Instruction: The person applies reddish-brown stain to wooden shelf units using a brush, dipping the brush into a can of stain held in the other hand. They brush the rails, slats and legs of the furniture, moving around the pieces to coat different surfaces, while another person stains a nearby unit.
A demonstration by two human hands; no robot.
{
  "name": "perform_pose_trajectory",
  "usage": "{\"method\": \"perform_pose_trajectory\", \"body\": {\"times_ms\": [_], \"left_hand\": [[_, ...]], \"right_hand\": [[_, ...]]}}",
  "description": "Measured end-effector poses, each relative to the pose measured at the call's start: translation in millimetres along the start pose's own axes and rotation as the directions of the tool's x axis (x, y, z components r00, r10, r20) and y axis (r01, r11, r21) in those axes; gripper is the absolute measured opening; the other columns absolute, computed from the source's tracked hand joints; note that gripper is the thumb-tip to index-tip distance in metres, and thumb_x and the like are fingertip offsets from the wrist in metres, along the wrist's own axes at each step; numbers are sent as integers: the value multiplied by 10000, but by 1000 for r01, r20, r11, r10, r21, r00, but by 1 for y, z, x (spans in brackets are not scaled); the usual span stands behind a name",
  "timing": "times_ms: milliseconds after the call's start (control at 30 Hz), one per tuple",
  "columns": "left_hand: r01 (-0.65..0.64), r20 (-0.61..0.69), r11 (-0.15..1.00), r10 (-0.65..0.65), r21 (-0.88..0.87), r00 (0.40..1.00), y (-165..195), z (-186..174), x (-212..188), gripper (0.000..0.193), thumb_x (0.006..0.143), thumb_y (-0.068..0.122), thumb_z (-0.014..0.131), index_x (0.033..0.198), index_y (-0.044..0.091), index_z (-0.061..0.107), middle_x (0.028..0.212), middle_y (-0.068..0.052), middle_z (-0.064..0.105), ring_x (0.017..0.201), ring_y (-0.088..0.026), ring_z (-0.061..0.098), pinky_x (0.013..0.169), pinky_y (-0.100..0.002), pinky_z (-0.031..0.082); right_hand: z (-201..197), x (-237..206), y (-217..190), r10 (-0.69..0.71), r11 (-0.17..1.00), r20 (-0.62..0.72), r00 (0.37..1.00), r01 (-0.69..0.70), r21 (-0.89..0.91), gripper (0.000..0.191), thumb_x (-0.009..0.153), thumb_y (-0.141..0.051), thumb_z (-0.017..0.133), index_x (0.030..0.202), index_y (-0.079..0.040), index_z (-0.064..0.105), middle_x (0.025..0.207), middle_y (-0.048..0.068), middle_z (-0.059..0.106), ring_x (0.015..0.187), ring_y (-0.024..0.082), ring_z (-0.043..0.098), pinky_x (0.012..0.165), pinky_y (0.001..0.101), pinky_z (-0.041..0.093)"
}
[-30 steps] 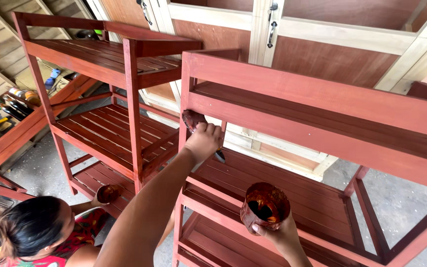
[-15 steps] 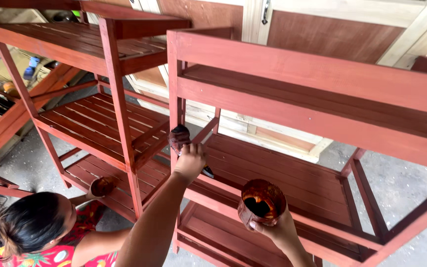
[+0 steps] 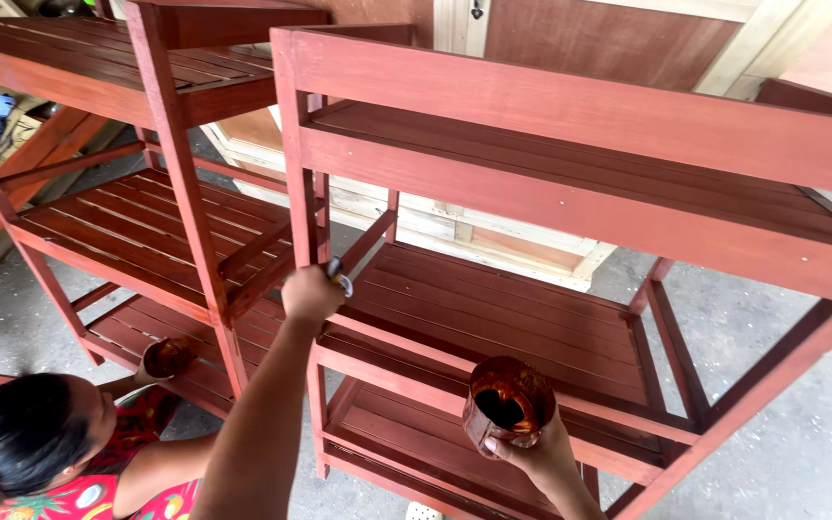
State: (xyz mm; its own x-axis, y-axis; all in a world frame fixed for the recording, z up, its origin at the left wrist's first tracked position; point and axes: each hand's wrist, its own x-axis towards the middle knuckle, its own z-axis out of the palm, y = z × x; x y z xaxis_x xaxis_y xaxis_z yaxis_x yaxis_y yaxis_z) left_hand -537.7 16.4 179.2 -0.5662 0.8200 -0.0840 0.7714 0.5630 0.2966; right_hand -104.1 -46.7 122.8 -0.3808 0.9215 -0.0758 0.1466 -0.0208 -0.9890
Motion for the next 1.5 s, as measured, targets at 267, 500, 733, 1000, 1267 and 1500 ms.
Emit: {"method": "perform_pose_trajectory", "body": {"times_ms": [267, 500, 733, 1000, 1267, 1500], "left_hand": [[50, 121, 977, -25, -208, 992, 57, 40, -30, 392, 671, 244, 899, 974, 22, 789, 862, -148, 767, 778, -257, 769, 756, -370, 627], [-43, 179, 946, 105, -322, 978, 164, 76, -94, 184, 704, 220, 846, 852, 127, 788, 760, -92, 768, 713, -222, 765, 681, -368, 599], [-84, 197, 909, 177, -408, 964, 280, 98, -165, 111, 756, 216, 796, 865, 214, 783, 784, -48, 760, 756, -219, 751, 682, -392, 588], [17, 241, 840, 136, -543, 961, 362, 111, -218, 169, 711, 234, 834, 864, 171, 800, 793, -65, 749, 785, -268, 745, 702, -411, 578], [56, 219, 755, 117, -653, 969, 420, 160, -259, 198, 691, 225, 852, 832, 108, 776, 776, -95, 766, 747, -274, 753, 686, -403, 579], [421, 423, 47, 71, -906, 903, 395, 199, -266, 237, 688, 43, 864, 881, 13, 729, 808, -100, 765, 711, -247, 741, 594, -409, 560]], "right_hand": [[-30, -34, 21, 210, 976, -67, 975, -214, -46, 1014, 576, -281, 951, 1419, -115, 411, 1286, 109, 667, 1243, 260, 645, 1051, 448, 532], [-65, -66, 54, 200, 980, -101, 975, -197, 40, 989, 576, -201, 963, 1398, -90, 424, 1271, 117, 672, 1227, 250, 656, 1033, 431, 554], [-115, -102, 76, 138, 990, -169, 976, -139, 9, 999, 557, -128, 959, 1402, -62, 430, 1265, 104, 658, 1200, 232, 648, 1021, 411, 532], [-158, -132, 67, 130, 991, -199, 971, -120, 61, 941, 609, -148, 937, 1400, -46, 437, 1277, 125, 660, 1208, 238, 646, 1010, 413, 535], [-180, -159, 62, 216, 975, -213, 953, -201, 92, 956, 610, -138, 927, 1412, -60, 413, 1279, 121, 652, 1200, 235, 646, 1005, 426, 539], [-198, -173, 72, 158, 987, -263, 952, -148, 56, 930, 609, -131, 928, 1401, -64, 446, 1252, 128, 682, 1183, 246, 660, 987, 413, 546]]}}
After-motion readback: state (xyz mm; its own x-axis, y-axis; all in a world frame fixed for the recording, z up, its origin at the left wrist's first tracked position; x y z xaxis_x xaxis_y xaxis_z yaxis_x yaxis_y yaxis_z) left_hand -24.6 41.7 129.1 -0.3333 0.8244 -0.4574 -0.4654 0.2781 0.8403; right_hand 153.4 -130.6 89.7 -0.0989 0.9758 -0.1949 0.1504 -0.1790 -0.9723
